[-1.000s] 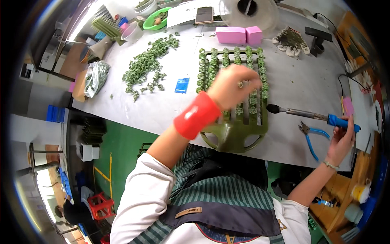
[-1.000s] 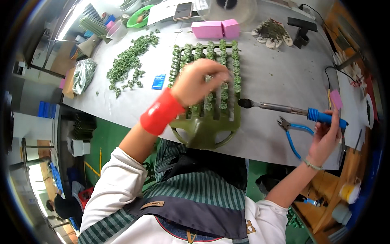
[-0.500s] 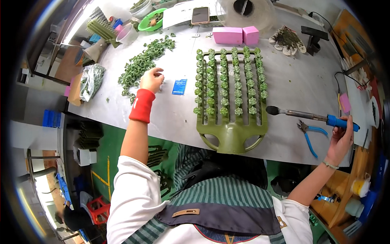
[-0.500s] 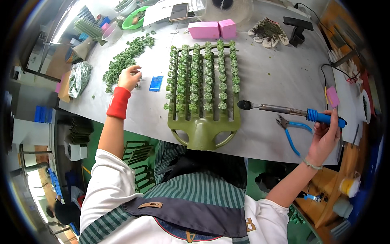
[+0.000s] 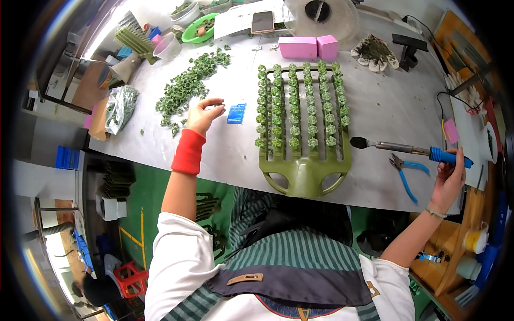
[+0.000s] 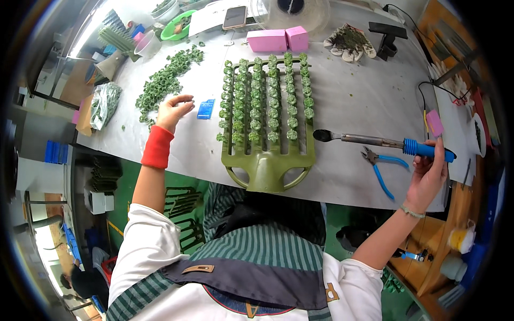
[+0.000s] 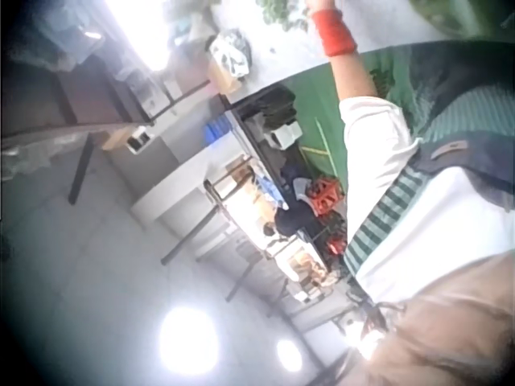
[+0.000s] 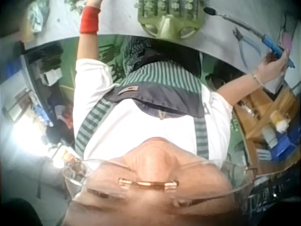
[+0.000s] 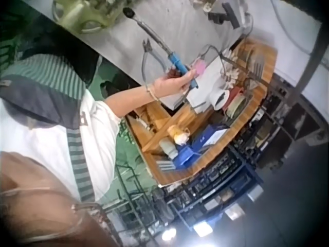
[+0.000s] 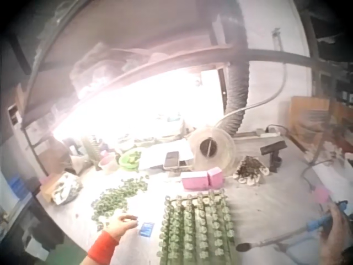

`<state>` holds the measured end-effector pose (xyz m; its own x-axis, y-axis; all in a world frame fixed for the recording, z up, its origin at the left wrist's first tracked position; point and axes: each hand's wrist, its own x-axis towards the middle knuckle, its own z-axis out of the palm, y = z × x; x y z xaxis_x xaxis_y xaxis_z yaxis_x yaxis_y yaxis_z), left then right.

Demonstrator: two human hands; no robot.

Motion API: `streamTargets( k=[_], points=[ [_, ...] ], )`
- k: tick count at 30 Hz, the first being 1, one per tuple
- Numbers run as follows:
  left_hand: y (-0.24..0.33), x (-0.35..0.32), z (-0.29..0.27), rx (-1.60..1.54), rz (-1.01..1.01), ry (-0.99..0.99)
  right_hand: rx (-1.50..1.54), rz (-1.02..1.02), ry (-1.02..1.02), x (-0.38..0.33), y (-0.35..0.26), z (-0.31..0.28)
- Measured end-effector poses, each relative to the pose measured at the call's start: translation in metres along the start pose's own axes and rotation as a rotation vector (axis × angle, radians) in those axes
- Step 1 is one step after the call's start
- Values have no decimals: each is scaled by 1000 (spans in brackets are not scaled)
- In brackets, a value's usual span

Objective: The person attaches small plastic green foliage pieces into a large green plastic rack using a soldering tool. The person picks up individual foliage pieces by hand, positions them on the rack, and melts the plastic joints to secure them, eventually picking up a second rack and continuing the process on the first row.

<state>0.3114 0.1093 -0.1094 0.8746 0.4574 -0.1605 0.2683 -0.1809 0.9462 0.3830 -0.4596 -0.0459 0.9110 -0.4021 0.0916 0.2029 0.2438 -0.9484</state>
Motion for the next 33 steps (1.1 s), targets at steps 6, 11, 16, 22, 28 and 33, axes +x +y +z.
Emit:
streamTargets(
  k=[6,11,16,22,28,33],
  points=[
    [54,-34,41,-183,85,-120,4,-12,9,1,2,-4],
    [81,-67,102,108,393,-269,-4,3,-16,0,3,1],
    [111,-104,179,332,621,-410,14,4,-4,-4,-1,7],
    [105,-99,215,300,745,-367,37,23,-21,-6,3,9],
    [98,-98,233,617,946,-213,64,47,-14,-3,16,6],
    [93,-95,242,725,995,-110,97,52,-15,-8,21,18]
  ],
)
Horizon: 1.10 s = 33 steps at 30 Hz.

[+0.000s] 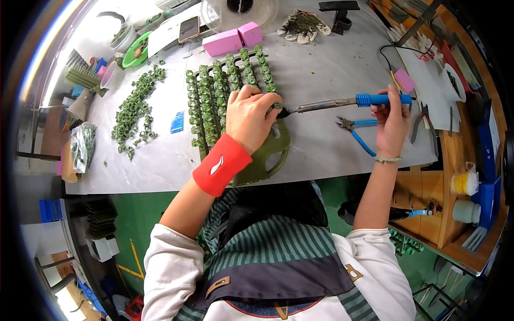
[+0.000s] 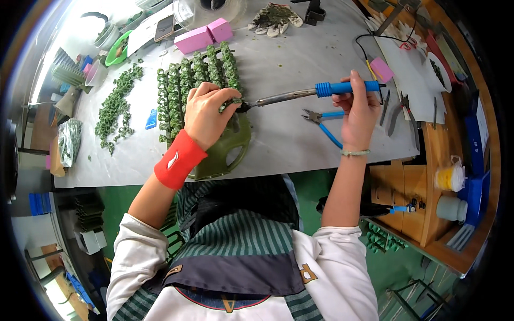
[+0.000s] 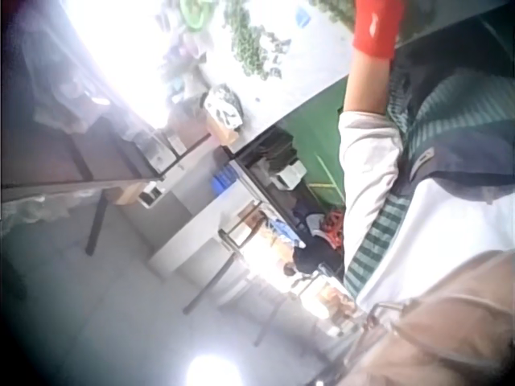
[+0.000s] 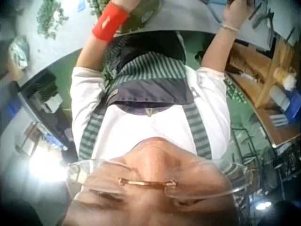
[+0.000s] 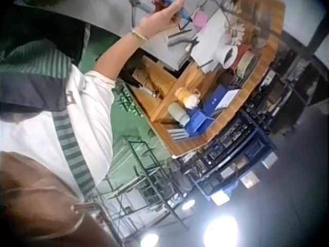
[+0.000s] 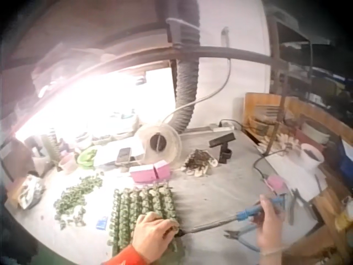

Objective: The person attaches small plastic green foliage pieces into a large green plastic rack using a soldering tool. The person picks up individual foliage pieces by hand, positions them on the rack, and melts the plastic joints to secure them, eventually picking up a second rack and continuing the process on the first row.

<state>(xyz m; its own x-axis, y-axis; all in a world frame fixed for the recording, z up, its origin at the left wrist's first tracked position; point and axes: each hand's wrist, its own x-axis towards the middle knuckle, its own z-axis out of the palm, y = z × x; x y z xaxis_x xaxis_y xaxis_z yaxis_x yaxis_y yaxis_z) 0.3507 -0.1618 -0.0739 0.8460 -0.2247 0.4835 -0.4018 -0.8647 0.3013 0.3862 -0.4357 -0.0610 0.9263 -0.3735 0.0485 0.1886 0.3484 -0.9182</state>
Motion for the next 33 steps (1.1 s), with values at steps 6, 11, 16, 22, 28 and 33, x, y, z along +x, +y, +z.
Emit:
streamTargets(
  k=[6,11,16,22,28,33],
  points=[
    [-2,-1,3,37,27,28,-43,-5,-30,0,0,2],
    [-6,-6,-1,69,8,-8,-144,-38,-4,9,-11,-20],
    [-27,0,-26,-349,-48,-2,-85,-56,24,11,-21,-34],
    [-223,-105,-109,492,-650,51,-81,-12,-1,8,-16,-24],
    [-256,-139,-103,-47,-1204,16,-100,-30,55,4,-28,-26],
    [-232,-142,-109,-216,-857,252,-109,-43,-6,1,-21,-21]
  ],
)
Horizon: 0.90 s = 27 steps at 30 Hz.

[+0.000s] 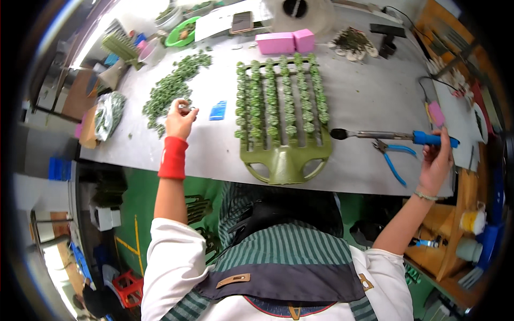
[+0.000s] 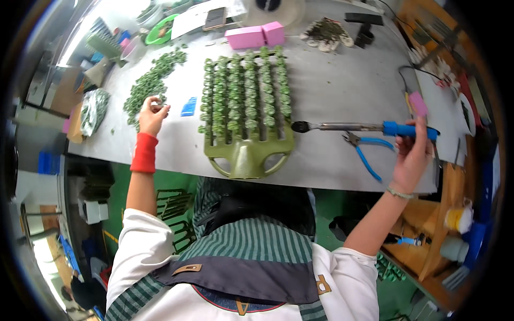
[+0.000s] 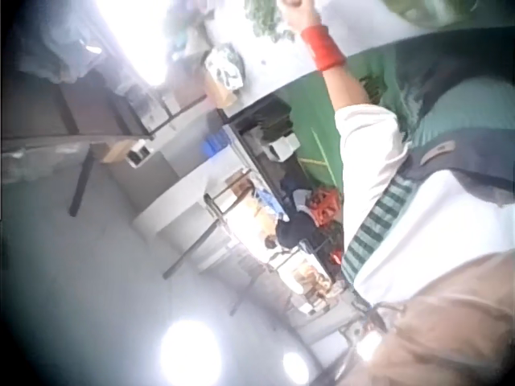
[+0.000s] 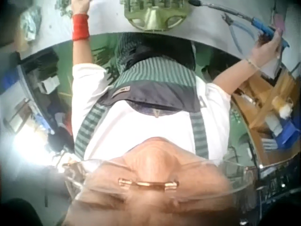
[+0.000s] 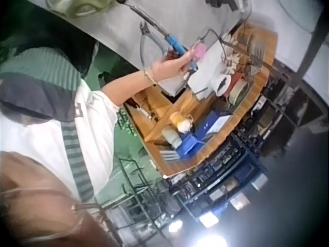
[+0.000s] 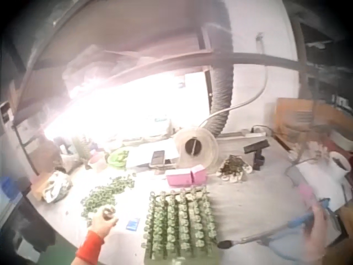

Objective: The person attaches small plastic green foliage pieces into a large green plastic rack using a soldering tool. The person picks up individual foliage pieces by hand, positions them on the rack, and melts the plastic joints to secure them, eventually picking up a second rack and continuing the process on the first row.

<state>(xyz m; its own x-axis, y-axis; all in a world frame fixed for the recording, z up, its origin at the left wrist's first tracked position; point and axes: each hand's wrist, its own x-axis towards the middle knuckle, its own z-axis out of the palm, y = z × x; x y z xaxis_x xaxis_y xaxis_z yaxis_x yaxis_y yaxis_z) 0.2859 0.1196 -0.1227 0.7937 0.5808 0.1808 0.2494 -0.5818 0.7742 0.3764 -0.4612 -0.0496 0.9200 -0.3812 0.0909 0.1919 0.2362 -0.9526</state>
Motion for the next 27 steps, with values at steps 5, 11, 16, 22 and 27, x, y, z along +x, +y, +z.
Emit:
streamTargets(
  k=[5,11,16,22,27],
  points=[
    [148,-67,60,-385,207,-369,24,-15,14,-3,-7,-8],
    [224,-122,113,-50,646,-443,40,24,23,-3,-2,-5],
    [214,-128,148,68,782,-296,79,38,-16,-9,5,6],
    [212,-127,159,104,807,-261,83,85,-47,-10,14,10],
    [215,-125,156,117,811,-281,69,28,-30,-5,4,-1]
  ],
)
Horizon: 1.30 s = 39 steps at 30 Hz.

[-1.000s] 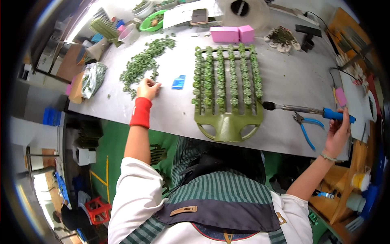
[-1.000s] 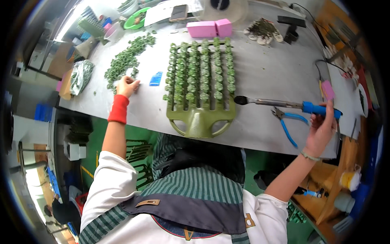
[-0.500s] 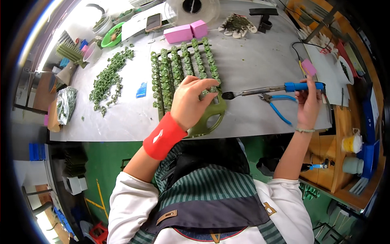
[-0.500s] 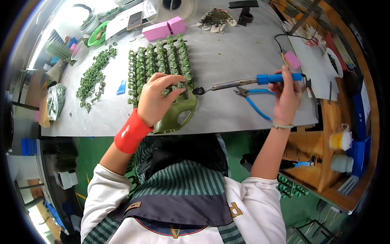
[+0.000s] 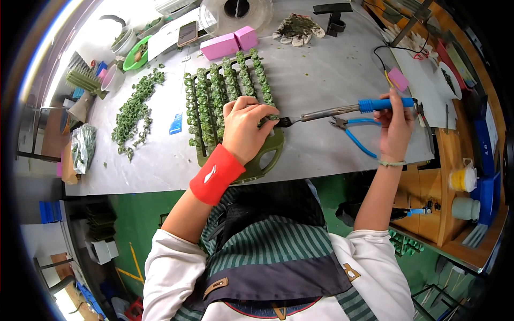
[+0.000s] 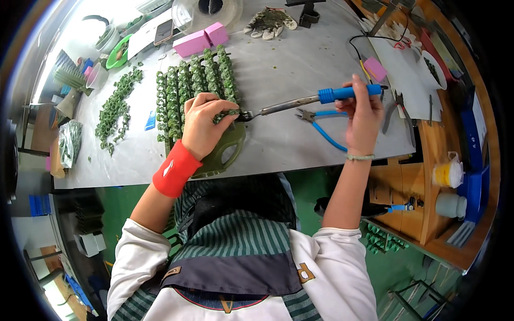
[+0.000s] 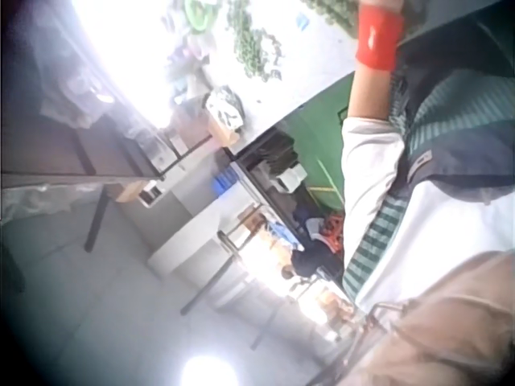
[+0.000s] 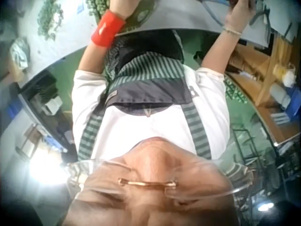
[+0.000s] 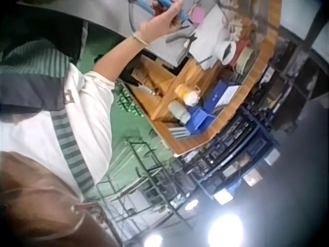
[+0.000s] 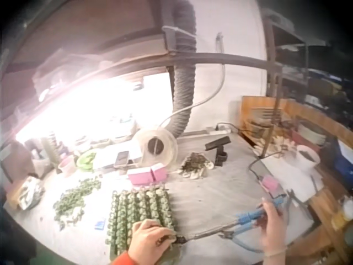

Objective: The person attaches small plastic green foliage pieces into a large green plastic rack using a soldering tool. The person picks up individual foliage pieces by hand, positions them on the rack, and melts the plastic joints to secure them, eventually picking up a second rack and continuing the process on the first row.

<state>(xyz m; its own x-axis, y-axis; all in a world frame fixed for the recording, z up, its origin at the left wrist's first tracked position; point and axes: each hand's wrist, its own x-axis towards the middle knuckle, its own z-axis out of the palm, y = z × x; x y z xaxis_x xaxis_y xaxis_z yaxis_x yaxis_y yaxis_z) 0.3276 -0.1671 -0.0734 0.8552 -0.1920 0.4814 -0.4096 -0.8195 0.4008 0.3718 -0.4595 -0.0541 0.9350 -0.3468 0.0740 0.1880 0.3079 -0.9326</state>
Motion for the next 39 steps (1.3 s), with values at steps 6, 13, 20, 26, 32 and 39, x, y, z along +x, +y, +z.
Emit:
streamTargets(
  k=[6,13,20,26,32,39],
  points=[
    [-8,-4,-5,34,4,-38,3,-58,17,30,-10,-2],
    [2,-13,-68,-87,-31,33,288,-79,-28,190,-1,23],
    [-27,-128,-147,-569,-897,-240,321,115,-4,353,31,46],
    [-21,-165,-109,-1214,-1261,-23,173,297,-53,382,60,59],
    [-15,-140,-55,-1703,-1221,265,105,311,-39,365,51,40],
    [-32,-134,-50,-1838,-1218,282,-233,346,-416,240,2,57]
  ],
)
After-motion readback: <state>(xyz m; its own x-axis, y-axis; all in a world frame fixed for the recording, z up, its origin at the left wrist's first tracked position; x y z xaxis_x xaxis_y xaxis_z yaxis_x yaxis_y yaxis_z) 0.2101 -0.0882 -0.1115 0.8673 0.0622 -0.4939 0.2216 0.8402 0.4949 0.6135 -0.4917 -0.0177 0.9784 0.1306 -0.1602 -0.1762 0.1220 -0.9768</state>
